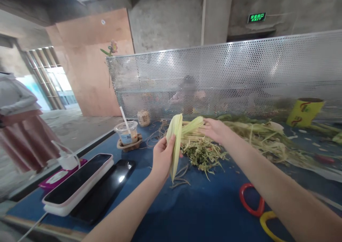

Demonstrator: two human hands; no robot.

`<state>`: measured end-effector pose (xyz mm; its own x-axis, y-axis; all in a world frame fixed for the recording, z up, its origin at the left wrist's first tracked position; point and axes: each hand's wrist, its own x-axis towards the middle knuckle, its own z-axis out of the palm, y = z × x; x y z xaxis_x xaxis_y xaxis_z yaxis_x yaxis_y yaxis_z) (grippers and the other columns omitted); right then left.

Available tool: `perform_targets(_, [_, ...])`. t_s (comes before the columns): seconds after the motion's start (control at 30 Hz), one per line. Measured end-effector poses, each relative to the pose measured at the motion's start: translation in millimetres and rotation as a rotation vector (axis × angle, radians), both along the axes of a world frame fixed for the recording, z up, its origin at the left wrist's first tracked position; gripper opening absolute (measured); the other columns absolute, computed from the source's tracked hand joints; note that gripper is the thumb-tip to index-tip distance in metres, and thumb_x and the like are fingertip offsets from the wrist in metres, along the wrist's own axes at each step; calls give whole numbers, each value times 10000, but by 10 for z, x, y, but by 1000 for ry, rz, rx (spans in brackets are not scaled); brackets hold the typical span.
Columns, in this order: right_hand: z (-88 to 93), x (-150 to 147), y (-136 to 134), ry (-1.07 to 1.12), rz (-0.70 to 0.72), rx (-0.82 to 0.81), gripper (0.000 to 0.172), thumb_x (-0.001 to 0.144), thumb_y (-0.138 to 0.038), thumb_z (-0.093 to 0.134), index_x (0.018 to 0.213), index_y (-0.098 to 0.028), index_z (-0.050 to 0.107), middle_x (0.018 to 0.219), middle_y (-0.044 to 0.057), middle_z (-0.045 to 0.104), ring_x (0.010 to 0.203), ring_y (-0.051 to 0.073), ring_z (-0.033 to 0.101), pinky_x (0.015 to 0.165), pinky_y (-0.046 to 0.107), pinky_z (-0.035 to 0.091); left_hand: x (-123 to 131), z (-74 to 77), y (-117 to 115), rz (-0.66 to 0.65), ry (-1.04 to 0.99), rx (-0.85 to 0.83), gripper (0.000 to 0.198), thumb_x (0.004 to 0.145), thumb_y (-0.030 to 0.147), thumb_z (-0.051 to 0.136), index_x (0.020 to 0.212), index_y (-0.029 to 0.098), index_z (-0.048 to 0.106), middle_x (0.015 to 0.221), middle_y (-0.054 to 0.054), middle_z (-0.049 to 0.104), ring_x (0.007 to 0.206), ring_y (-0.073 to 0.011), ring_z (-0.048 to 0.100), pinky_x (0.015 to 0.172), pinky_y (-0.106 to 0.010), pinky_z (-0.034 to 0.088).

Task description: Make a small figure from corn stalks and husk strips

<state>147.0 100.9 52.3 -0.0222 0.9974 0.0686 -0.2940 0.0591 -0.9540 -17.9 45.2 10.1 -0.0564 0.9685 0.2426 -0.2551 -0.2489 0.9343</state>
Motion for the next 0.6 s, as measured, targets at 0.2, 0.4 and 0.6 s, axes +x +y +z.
perform_targets(0.2, [-46, -296, -669, -188, 235, 159, 228, 704, -291, 644, 875, -141, 629, 833, 74, 670, 725, 169, 626, 643, 295, 524, 33, -63, -65, 38, 336, 185, 270, 730, 412, 553, 678, 148, 555, 543, 33, 513, 449, -77, 451, 426, -178, 359])
perform_targets(0.4, [-134, -94, -885, -236, 115, 127, 279, 668, -257, 672, 930, -172, 629, 884, 56, 670, 759, 156, 629, 675, 272, 532, 81, -82, -196, 56, 480, 236, 287, 746, 404, 526, 619, 149, 555, 496, 42, 422, 436, -76, 405, 364, -166, 353])
perform_targets(0.6, [-151, 144, -927, -186, 84, 57, 215, 696, -264, 635, 881, -158, 616, 618, 0, 624, 517, 117, 597, 481, 230, 501, 107, 0, -253, -99, 273, 33, 250, 755, 435, 504, 724, 188, 488, 524, 40, 560, 297, -97, 466, 242, -200, 359])
